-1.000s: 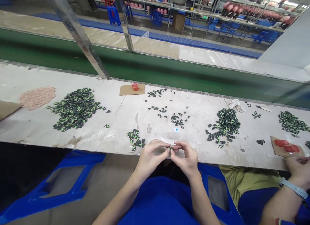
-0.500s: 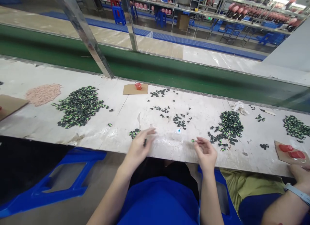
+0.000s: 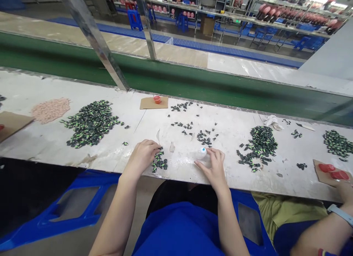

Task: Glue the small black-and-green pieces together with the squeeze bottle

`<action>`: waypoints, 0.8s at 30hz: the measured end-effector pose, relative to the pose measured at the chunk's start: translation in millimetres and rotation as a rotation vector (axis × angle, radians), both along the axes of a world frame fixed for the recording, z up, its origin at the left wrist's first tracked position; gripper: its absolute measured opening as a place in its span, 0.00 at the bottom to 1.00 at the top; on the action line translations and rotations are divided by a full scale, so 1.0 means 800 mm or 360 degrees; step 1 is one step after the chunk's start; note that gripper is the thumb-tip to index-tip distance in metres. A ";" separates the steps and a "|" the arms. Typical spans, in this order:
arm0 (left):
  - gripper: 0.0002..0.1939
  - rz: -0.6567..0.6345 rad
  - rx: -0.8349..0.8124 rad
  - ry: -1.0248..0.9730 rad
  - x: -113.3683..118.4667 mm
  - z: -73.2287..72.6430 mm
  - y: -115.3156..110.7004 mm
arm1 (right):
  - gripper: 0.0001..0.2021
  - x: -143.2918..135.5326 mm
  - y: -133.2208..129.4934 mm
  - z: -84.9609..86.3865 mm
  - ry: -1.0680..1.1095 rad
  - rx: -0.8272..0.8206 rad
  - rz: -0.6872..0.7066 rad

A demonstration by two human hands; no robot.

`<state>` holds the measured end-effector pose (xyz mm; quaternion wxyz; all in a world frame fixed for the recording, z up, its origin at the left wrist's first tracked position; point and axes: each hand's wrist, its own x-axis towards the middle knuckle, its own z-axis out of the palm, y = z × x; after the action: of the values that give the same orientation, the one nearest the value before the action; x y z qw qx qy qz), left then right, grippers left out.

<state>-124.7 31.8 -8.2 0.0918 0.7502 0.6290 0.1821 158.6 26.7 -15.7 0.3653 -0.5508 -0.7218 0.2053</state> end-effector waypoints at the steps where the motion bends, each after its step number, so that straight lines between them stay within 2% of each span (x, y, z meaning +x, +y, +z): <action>1: 0.13 -0.0016 0.0008 -0.0017 0.002 0.001 0.000 | 0.18 -0.005 0.001 -0.001 0.0061 0.0011 0.0012; 4: 0.13 -0.0086 0.0031 -0.0174 0.015 0.004 -0.003 | 0.15 -0.009 0.001 -0.001 0.0371 -0.0062 0.0002; 8: 0.11 -0.0252 -0.0035 -0.0441 0.057 0.007 -0.013 | 0.16 0.001 -0.006 0.001 0.0835 -0.0276 -0.0143; 11: 0.10 -0.0358 -0.0089 -0.0471 0.089 0.002 -0.020 | 0.15 0.011 -0.009 0.004 0.1053 -0.0200 -0.0263; 13: 0.09 -0.0327 -0.0082 -0.0388 0.101 -0.002 -0.024 | 0.14 0.014 -0.009 0.006 0.1216 -0.0172 -0.0344; 16: 0.08 -0.0217 -0.0050 -0.0296 0.103 -0.005 -0.029 | 0.14 0.011 -0.010 0.008 0.1422 -0.0236 -0.0479; 19: 0.07 -0.0215 -0.0028 -0.0376 0.098 -0.004 -0.033 | 0.15 -0.002 -0.014 0.009 0.1339 -0.0313 -0.0539; 24: 0.06 -0.0224 0.0017 -0.0565 0.100 -0.009 -0.034 | 0.15 -0.026 -0.026 0.007 0.1003 -0.0269 -0.0571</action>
<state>-44.3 4.5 -15.8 0.2100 0.7489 0.5479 0.3080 137.6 6.0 -9.8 0.5531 -0.6064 -0.4465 0.3564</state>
